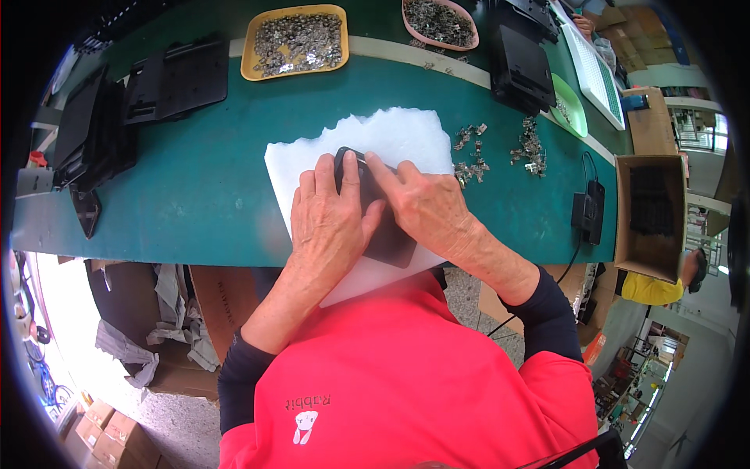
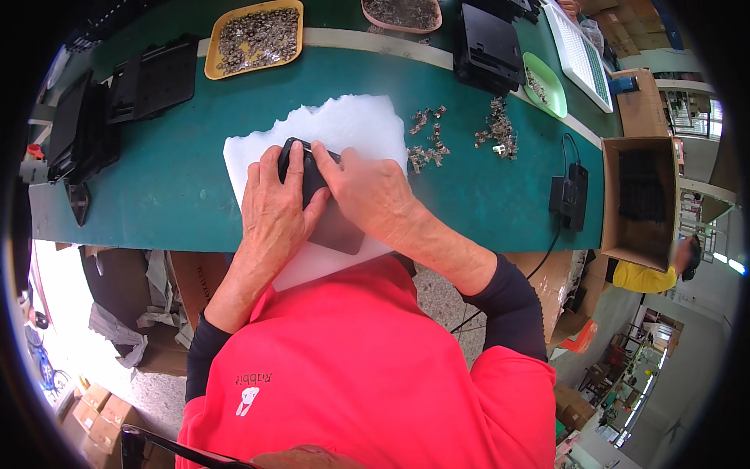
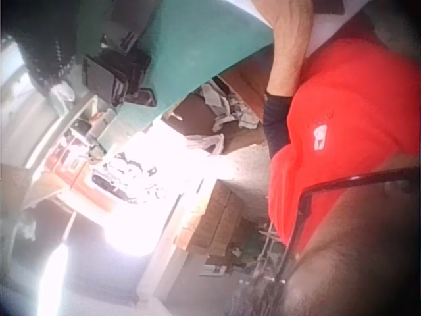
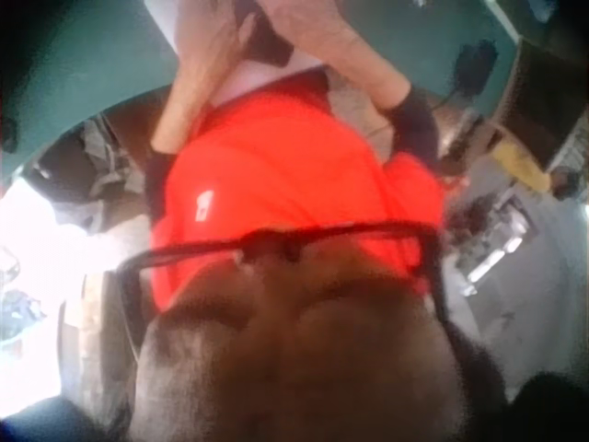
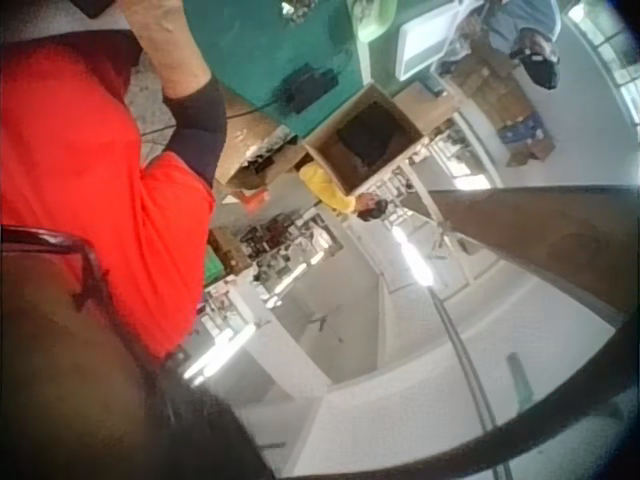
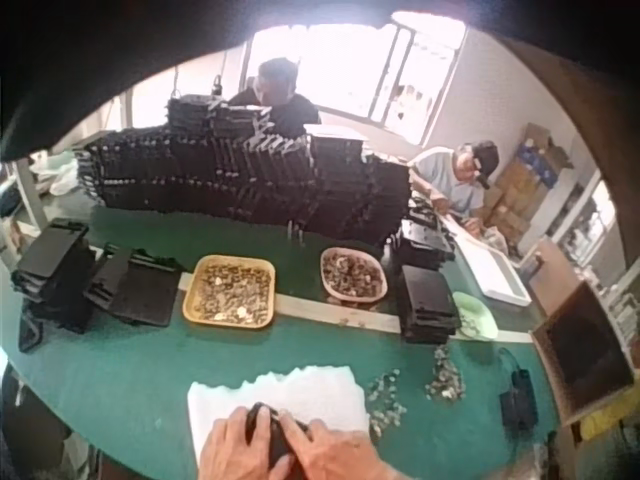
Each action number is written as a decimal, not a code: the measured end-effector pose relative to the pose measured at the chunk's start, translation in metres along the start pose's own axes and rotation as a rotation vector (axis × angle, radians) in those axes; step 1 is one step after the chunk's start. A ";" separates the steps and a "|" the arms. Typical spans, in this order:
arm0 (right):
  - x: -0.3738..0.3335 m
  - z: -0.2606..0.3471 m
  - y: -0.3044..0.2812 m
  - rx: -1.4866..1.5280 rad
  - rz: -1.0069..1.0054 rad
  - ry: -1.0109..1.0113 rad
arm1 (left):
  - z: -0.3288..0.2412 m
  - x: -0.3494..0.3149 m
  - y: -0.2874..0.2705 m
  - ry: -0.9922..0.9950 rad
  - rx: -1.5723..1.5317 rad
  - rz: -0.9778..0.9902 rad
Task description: The person uses a small screwdriver to tighten screws on a black rectangular electronic device placed on a white foam pad. They repeatedly pick up screws from a yellow tray, insert them into the device, and tighten them. The person flips the device over to work on different sides and continues the process of inserting and tightening screws throughout the clip.
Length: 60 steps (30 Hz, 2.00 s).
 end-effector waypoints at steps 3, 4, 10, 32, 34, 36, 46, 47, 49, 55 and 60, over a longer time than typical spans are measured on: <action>-0.002 0.001 0.001 0.026 -0.006 0.012 | 0.000 0.000 0.000 0.000 0.008 0.007; -0.003 0.001 0.002 0.036 -0.020 0.013 | 0.000 0.000 0.000 -0.002 0.013 0.015; -0.005 0.004 0.005 -0.001 -0.036 0.022 | 0.000 0.001 0.000 -0.006 0.016 0.020; 0.003 0.013 -0.006 -0.252 0.038 -0.177 | -0.001 0.003 0.000 -0.015 0.010 0.043; 0.007 0.017 -0.007 -0.346 0.045 -0.279 | -0.002 0.001 0.001 -0.043 0.009 0.073; 0.012 0.017 -0.007 -0.324 0.104 -0.276 | -0.002 0.002 0.001 -0.058 0.015 0.081; 0.015 0.001 -0.022 0.148 0.217 0.105 | 0.000 -0.001 0.003 0.005 0.028 -0.049; 0.015 0.002 -0.023 0.139 0.222 0.106 | 0.000 -0.002 0.002 0.007 0.025 -0.051; 0.016 0.003 -0.025 0.122 0.234 0.103 | 0.000 -0.004 0.002 0.004 0.021 -0.056; 0.018 0.000 -0.029 0.042 0.223 -0.016 | -0.001 -0.003 0.001 0.002 0.014 -0.059; 0.017 0.002 -0.023 0.027 0.254 -0.012 | -0.002 0.000 -0.001 -0.041 0.009 0.018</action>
Point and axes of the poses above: each hand's wrist, its own x-axis towards the middle knuckle, its own y-axis out of the palm, z = x × y, the point moved 1 cm from there along x, towards the middle knuckle, and after that the axes turned 5 degrees about -z, right-handed, at the moved point
